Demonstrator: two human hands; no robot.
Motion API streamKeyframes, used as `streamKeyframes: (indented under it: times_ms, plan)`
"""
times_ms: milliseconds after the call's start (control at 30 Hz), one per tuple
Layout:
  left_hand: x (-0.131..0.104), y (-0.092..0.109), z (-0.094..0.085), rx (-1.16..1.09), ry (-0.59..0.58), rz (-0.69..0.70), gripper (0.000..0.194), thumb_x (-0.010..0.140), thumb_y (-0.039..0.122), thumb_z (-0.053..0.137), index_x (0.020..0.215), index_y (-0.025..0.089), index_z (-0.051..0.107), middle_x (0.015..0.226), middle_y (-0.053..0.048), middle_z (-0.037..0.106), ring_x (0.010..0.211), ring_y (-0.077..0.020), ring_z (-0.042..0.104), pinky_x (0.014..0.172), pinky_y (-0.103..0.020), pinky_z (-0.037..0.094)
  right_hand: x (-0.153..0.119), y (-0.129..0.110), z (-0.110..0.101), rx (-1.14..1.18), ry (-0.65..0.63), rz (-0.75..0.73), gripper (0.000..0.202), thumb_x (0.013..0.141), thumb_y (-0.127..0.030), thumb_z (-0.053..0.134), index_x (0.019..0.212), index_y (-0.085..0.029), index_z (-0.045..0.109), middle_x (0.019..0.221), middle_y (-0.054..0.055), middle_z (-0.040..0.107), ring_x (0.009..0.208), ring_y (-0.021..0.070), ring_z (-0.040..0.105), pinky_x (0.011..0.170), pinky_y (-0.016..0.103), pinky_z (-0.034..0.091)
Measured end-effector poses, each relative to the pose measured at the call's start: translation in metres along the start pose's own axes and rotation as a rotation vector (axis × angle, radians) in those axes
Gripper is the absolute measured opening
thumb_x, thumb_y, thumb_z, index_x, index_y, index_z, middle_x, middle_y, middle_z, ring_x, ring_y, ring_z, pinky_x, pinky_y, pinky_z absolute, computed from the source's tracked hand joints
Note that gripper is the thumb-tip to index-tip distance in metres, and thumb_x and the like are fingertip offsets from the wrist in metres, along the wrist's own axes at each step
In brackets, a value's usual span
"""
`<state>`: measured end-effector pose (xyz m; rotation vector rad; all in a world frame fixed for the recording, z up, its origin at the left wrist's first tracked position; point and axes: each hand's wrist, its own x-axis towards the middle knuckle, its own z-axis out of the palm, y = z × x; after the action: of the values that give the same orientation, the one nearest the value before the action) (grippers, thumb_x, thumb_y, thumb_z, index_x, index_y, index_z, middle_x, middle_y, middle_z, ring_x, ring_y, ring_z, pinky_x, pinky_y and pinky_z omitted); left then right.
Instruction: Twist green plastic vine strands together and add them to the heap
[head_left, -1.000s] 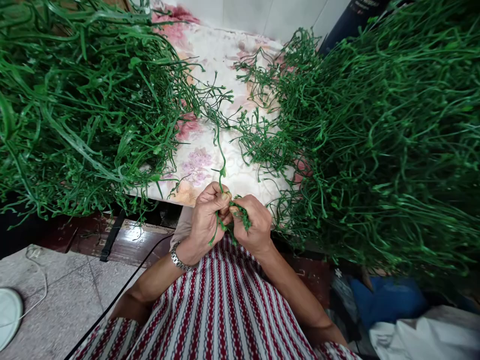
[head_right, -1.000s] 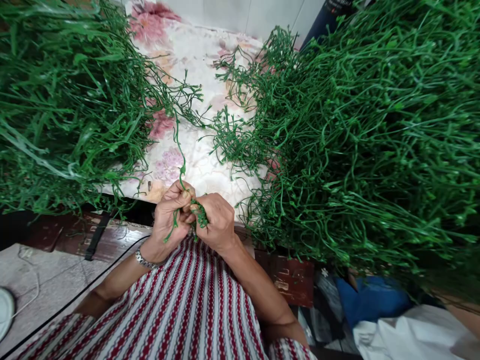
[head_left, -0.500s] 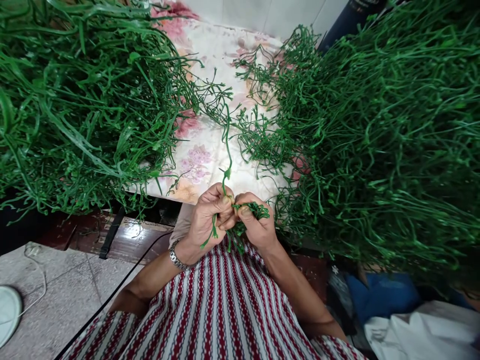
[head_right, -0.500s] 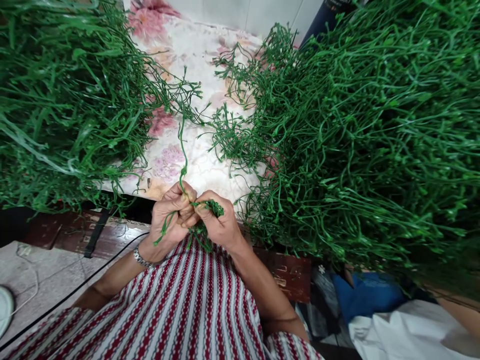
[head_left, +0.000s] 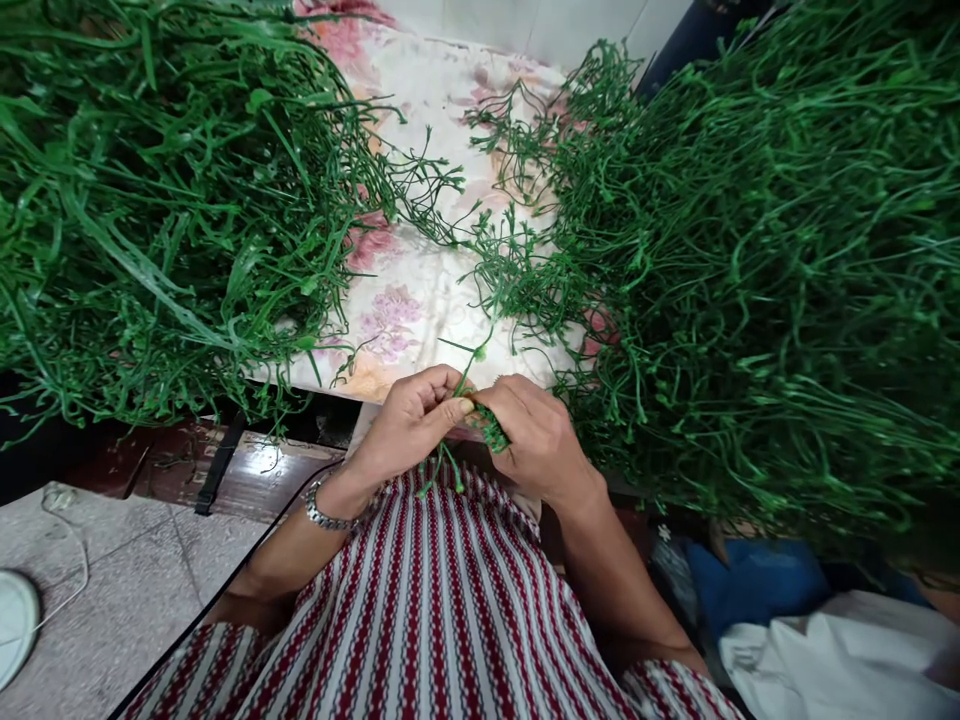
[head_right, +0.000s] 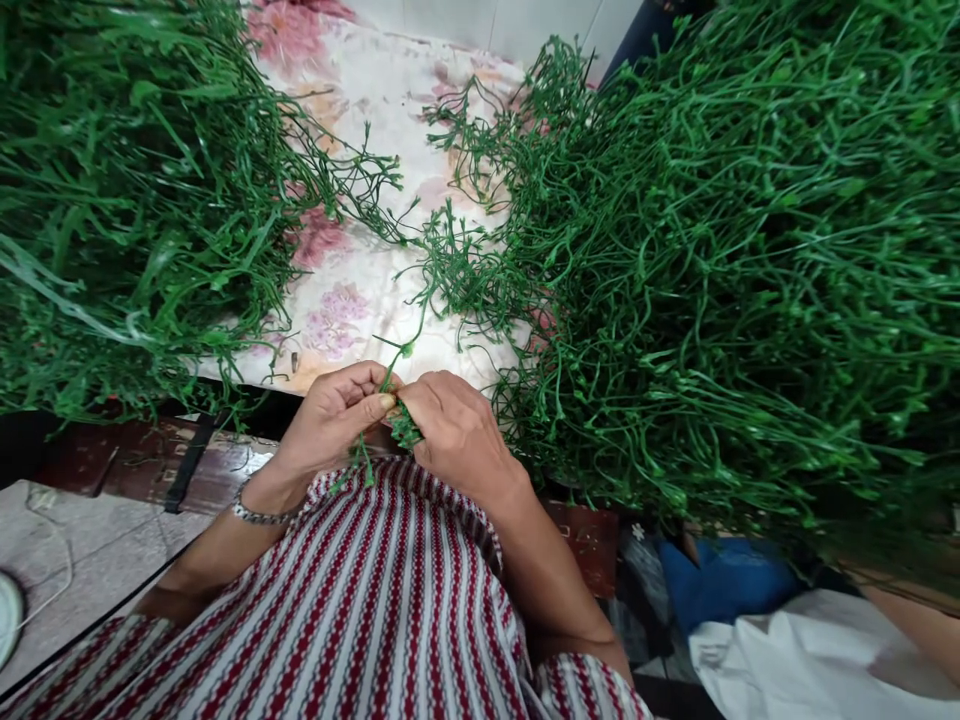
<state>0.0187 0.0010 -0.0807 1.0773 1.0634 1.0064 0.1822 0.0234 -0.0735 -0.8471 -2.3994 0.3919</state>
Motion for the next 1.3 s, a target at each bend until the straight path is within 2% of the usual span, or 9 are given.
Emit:
streamKeyframes:
  times_ms: [100,200,333,533,600,700,833,1100,1300]
  plan:
    - [0.001,0.002,-0.006,0.121,-0.079,-0.04,0.031,0.079,0.03,0.056,0.057,0.015,0.038,0.055,0.006,0.029,0.051,-0.0054,0.028,0.046,-0.018,0.024,0.002,-0.004,-0.004,-0.193,-0.068,-0.023,0.016,0.084,-0.013,0.042,0.076,-0.014,0.056,0.067,0.007,0.054,0.066,0.0177,0.046,0.063,0.03,0.039]
    - [0.002,0.002,-0.009,0.156,-0.116,-0.02,0.038,0.079,0.031,0.053,0.053,0.016,0.03,0.054,0.006,0.021,0.05,-0.0055,0.021,0.046,-0.02,0.019,0.003,-0.007,-0.007,-0.216,-0.111,0.005,0.016,0.084,-0.011,0.04,0.077,-0.014,0.055,0.07,0.007,0.055,0.069,0.0183,0.048,0.066,0.03,0.04]
    - [-0.001,0.0,-0.007,0.266,-0.081,0.129,0.036,0.082,0.028,0.049,0.053,0.016,0.031,0.055,0.005,0.024,0.052,-0.0063,0.024,0.048,-0.021,0.021,0.006,-0.004,-0.009,0.074,-0.243,0.13,0.01,0.086,-0.022,0.046,0.085,-0.014,0.053,0.077,0.006,0.058,0.071,0.0149,0.051,0.064,0.025,0.039]
    - [-0.005,-0.002,-0.008,0.493,-0.143,0.267,0.032,0.085,0.02,0.043,0.056,0.016,0.03,0.055,0.005,0.028,0.052,-0.0068,0.027,0.051,-0.022,0.022,0.005,0.002,-0.01,0.374,-0.416,0.322,0.022,0.084,-0.029,0.053,0.068,-0.015,0.051,0.057,-0.004,0.046,0.051,0.0066,0.04,0.051,0.02,0.029]
    - [-0.006,-0.001,-0.01,0.424,-0.235,0.258,0.033,0.085,0.022,0.044,0.056,0.016,0.03,0.054,0.005,0.028,0.051,-0.0067,0.027,0.05,-0.023,0.021,0.003,0.002,-0.007,0.54,-0.398,0.304,0.023,0.083,-0.029,0.055,0.066,-0.015,0.051,0.055,-0.005,0.043,0.05,0.0056,0.037,0.05,0.019,0.028]
    - [-0.009,0.0,-0.013,0.16,-0.342,0.188,0.034,0.084,0.028,0.046,0.055,0.016,0.033,0.052,0.005,0.027,0.048,-0.0064,0.024,0.047,-0.023,0.019,-0.001,-0.002,0.0,0.903,-0.301,0.278,0.022,0.082,-0.031,0.057,0.069,-0.014,0.054,0.056,-0.005,0.045,0.049,0.0052,0.037,0.049,0.018,0.031]
    - [-0.014,-0.001,-0.011,-0.105,-0.303,0.054,0.036,0.081,0.036,0.05,0.053,0.015,0.04,0.048,0.004,0.029,0.045,-0.0067,0.025,0.045,-0.024,0.017,-0.002,-0.008,0.007,1.201,-0.17,0.286,0.018,0.078,-0.027,0.063,0.068,-0.014,0.055,0.06,-0.004,0.051,0.05,0.0053,0.041,0.05,0.018,0.034]
    - [-0.02,-0.014,-0.001,-0.395,-0.243,-0.001,0.032,0.076,0.035,0.058,0.053,0.014,0.048,0.046,0.003,0.037,0.043,-0.0063,0.029,0.043,-0.023,0.02,-0.004,-0.009,0.013,1.371,-0.135,0.282,0.016,0.077,-0.024,0.062,0.066,-0.012,0.058,0.059,-0.001,0.053,0.05,0.0064,0.045,0.048,0.019,0.035]
    - [-0.022,-0.013,0.001,-0.45,-0.257,0.02,0.03,0.073,0.034,0.059,0.053,0.014,0.053,0.047,0.002,0.04,0.041,-0.0064,0.03,0.041,-0.023,0.022,-0.004,-0.011,0.015,1.422,-0.11,0.268,0.021,0.075,-0.03,0.063,0.063,-0.014,0.057,0.055,-0.002,0.052,0.047,0.0063,0.044,0.047,0.019,0.037]
